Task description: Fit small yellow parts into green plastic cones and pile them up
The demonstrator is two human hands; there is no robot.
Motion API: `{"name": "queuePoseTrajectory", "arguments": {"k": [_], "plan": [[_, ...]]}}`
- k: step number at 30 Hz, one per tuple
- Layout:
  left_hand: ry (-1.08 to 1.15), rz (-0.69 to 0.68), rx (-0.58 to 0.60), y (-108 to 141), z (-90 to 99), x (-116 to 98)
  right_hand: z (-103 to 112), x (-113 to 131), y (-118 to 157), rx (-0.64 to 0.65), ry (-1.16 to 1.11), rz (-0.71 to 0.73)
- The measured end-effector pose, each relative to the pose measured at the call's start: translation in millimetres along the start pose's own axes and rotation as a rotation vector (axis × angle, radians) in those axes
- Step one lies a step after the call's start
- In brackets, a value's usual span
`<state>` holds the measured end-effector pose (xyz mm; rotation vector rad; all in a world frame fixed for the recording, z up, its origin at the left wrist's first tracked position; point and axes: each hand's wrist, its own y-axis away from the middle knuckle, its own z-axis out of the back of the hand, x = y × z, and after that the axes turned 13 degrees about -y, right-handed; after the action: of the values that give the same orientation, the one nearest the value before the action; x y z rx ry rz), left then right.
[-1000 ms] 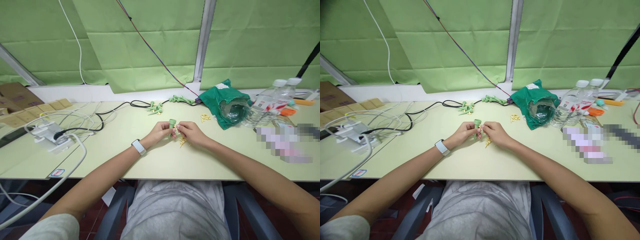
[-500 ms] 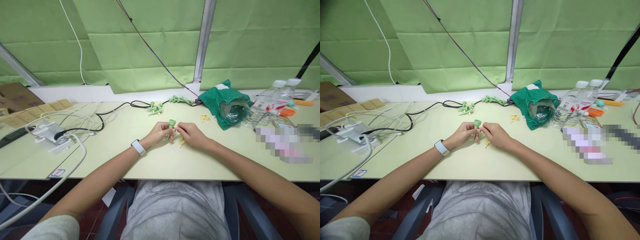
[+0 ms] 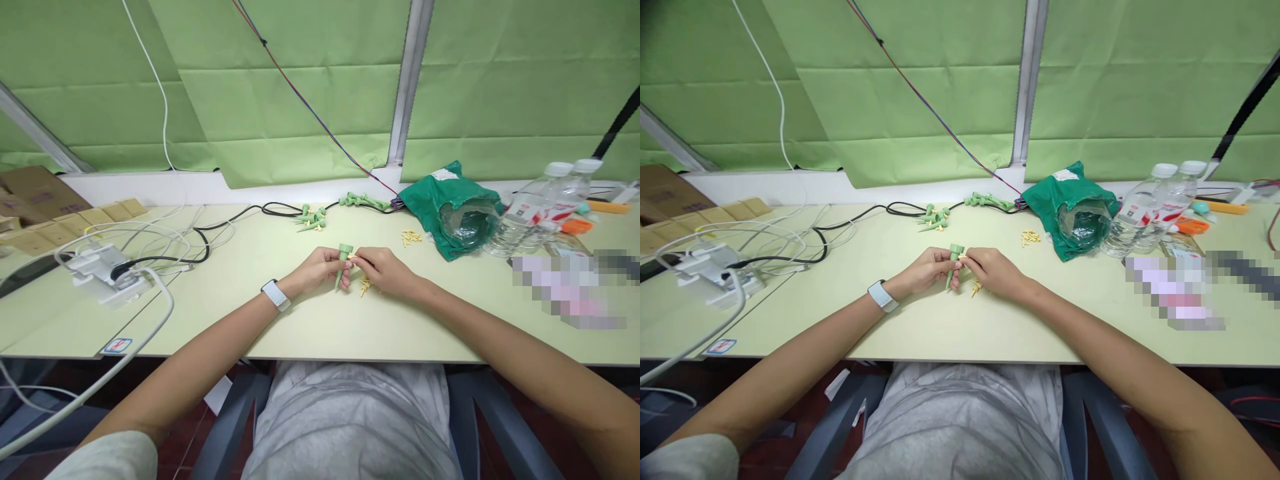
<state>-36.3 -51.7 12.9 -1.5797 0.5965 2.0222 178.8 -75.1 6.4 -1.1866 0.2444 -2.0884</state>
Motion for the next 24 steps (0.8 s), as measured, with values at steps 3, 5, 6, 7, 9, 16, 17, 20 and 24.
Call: {"name": "queuePoseTrajectory", "arguments": {"k": [3, 5, 6, 7, 9, 16, 17, 20, 24], "plan": [[-0.032, -0.037, -0.024, -1.3, 0.3, -2.1, 0.1, 2.0, -2.3, -0.064, -0.101, -0.072], [-0.07, -0.067, -0.078, -2.2, 0.9, -4.7, 0.0, 2.0, -3.9, -0.137, -0.157, -0.131], [-0.086, -0.078, -0.113, -2.5, 1.3, -6.0, -0.1, 1.6, -4.6, -0.174, -0.176, -0.155], [-0.094, -0.089, -0.153, -2.8, 1.8, -7.2, -0.2, 1.1, -5.1, -0.202, -0.19, -0.174], [-0.101, -0.103, -0.234, -3.5, 3.3, -8.2, -0.5, 0.4, -5.7, -0.222, -0.214, -0.198], [-0.36, -0.165, -0.606, -29.7, 46.3, -6.0, 0.2, -2.4, -6.2, -0.19, -0.249, -0.234], [-0.41, -0.183, -0.698, -38.2, 60.0, -7.6, 0.7, -3.8, -6.2, -0.194, -0.241, -0.234], [-0.512, -0.129, -0.923, -67.6, 105.2, -14.0, 1.3, -8.5, -5.9, -0.195, -0.221, -0.245], [-0.757, 0.093, -1.085, -105.0, 149.7, -13.3, 0.7, -11.1, -5.1, -0.176, -0.21, -0.255]]}}
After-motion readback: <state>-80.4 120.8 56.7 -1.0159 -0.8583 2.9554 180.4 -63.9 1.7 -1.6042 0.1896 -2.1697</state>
